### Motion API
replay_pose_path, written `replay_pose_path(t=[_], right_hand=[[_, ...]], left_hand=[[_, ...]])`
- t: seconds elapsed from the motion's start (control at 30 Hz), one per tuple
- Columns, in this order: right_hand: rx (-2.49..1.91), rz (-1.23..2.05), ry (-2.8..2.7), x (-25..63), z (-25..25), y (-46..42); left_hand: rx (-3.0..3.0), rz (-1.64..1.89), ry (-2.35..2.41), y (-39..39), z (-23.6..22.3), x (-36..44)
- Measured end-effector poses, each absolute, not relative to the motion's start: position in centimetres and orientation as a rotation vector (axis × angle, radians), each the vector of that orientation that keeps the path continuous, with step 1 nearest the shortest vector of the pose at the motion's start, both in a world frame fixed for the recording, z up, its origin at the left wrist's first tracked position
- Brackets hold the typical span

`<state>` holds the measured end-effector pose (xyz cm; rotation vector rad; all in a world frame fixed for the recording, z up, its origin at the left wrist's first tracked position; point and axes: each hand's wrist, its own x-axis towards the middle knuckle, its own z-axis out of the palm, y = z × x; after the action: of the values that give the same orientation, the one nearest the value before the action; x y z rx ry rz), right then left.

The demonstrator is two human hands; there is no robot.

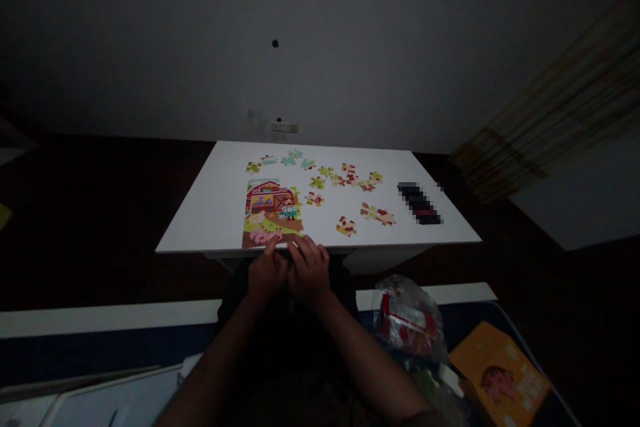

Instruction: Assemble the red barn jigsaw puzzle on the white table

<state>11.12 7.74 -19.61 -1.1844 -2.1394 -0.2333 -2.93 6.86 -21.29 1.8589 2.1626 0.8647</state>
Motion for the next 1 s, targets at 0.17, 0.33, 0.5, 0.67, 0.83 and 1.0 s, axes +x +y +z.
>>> replay_pose_path(t=[0.17,0.33,0.5,0.67,0.83,1.0], right_hand=[[-1.164,-0.232,-2.174,11.4,-19.2,7.6],[-1.164,-0.248,-2.184,11.5,-19.3,7.7],[-1.167,-0.205,-2.185,11.5,-19.4,7.7],[-1.153,-0.187,-2.159,11.5,-19.5,7.8],[-1.150,-0.223,-2.163,11.5,-19.7,7.9],[-1.139,-0.237,-2.151,11.4,-20.1,8.0]], left_hand=[[1.796,0.901,2.105,6.8,-20.9,-2.8],[1.771,0.888,2.135,6.8,-20.7,-2.6],[1.805,0.878,2.159,6.9,-21.2,-2.8],[1.821,0.875,2.143,7.0,-22.0,-3.0],[1.789,0.894,2.166,7.1,-21.9,-2.8],[1.734,0.874,2.133,7.2,-21.4,-2.8]])
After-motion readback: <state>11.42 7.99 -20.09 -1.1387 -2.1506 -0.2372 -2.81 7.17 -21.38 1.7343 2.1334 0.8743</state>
